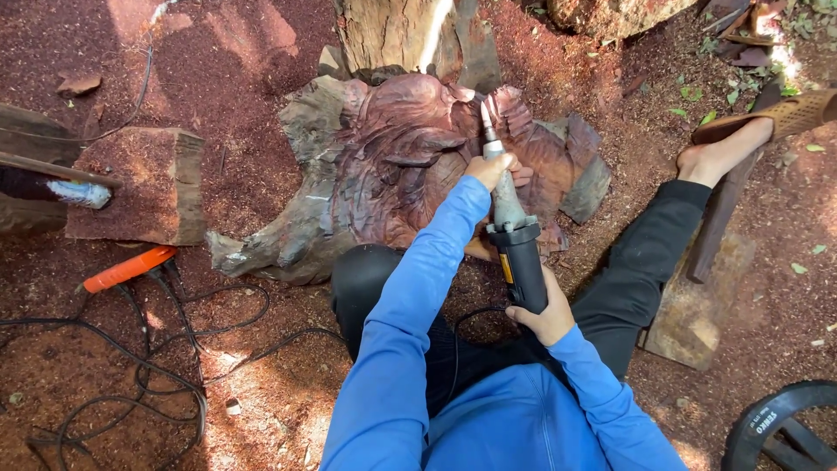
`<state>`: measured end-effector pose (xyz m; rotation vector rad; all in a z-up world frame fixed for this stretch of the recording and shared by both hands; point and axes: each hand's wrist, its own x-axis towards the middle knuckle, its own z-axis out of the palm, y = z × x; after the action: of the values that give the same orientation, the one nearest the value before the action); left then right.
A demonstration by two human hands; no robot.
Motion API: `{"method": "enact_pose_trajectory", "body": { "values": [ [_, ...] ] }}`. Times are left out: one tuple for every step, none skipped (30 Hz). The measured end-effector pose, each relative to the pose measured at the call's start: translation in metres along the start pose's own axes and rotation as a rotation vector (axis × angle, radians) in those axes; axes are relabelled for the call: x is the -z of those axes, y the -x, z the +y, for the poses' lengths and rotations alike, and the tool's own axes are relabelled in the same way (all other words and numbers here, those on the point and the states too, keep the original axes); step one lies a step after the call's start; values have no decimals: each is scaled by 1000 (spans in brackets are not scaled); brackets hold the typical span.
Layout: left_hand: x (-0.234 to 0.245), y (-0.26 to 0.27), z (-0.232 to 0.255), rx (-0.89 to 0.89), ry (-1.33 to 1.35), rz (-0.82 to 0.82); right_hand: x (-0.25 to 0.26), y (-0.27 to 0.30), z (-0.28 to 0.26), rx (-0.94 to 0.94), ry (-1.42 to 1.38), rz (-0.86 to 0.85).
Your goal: Carving intricate details into a large piece of wood using a power carving tool while sitting on the ground.
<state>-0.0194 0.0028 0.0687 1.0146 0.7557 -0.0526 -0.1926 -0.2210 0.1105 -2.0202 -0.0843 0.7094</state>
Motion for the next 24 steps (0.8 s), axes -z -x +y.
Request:
{"method": "enact_pose_trajectory", "body": {
  "values": [
    [-2,15,12,15,9,-10,-2,1,-2,2,-2,2],
    [-2,17,13,17,9,-10,-3,3,-3,0,-2,2],
    [-2,18,14,20,-7,-15,-5,5,-5,2,-2,7],
    [-2,19,16,23,-22,-20,-7,6,-6,4,-3,13],
    [1,7,8,24,-21,-20,-10,8,-9,3,-2,12],
    [3,-5,0,34,-161,-7,-13,9,-12,-11,-7,19],
    [6,-17,-8,42,-299,6,-17,11,-15,-23,-12,25],
    [3,-10,-3,43,-297,7,-18,12,-16,-24,-10,24],
    [-1,-3,2,41,-329,1,-20,13,-17,-40,-36,33],
    [-4,4,7,38,-361,-5,-21,14,-18,-56,-61,43],
    [-3,4,7,38,-360,-6,-21,16,-26,-56,-60,44],
    [-2,3,8,41,-373,-9,-21,18,-33,-70,-110,42],
    [-1,3,9,43,-386,-11,-20,20,-41,-82,-159,40],
    [-1,4,9,43,-384,-13,-20,21,-42,-82,-157,42],
    [0,4,10,50,-362,-13,-20,22,-44,-77,-285,19],
    [0,5,10,57,-341,-13,-19,23,-45,-72,-412,-4],
    [-2,2,7,56,-339,-12,-18,23,-45,-70,-410,-5],
    [-5,-1,4,59,-321,-15,-17,23,-45,-87,-421,-5],
    [-7,-3,1,62,-304,-15,-17,24,-45,-103,-432,-7],
    [-4,-7,-8,61,-302,-13,-13,25,-43,-103,-431,-9],
    [0,-12,-16,15,-144,-19,-9,26,-41,-109,-402,-1],
    [3,-16,-25,-31,15,-25,-5,27,-39,-115,-373,7],
    [-1,-20,-26,-34,16,-23,2,25,-37,-112,-372,5],
    [-5,-23,-29,-4,-83,-21,10,23,-34,-99,-336,11]
  ]
}}
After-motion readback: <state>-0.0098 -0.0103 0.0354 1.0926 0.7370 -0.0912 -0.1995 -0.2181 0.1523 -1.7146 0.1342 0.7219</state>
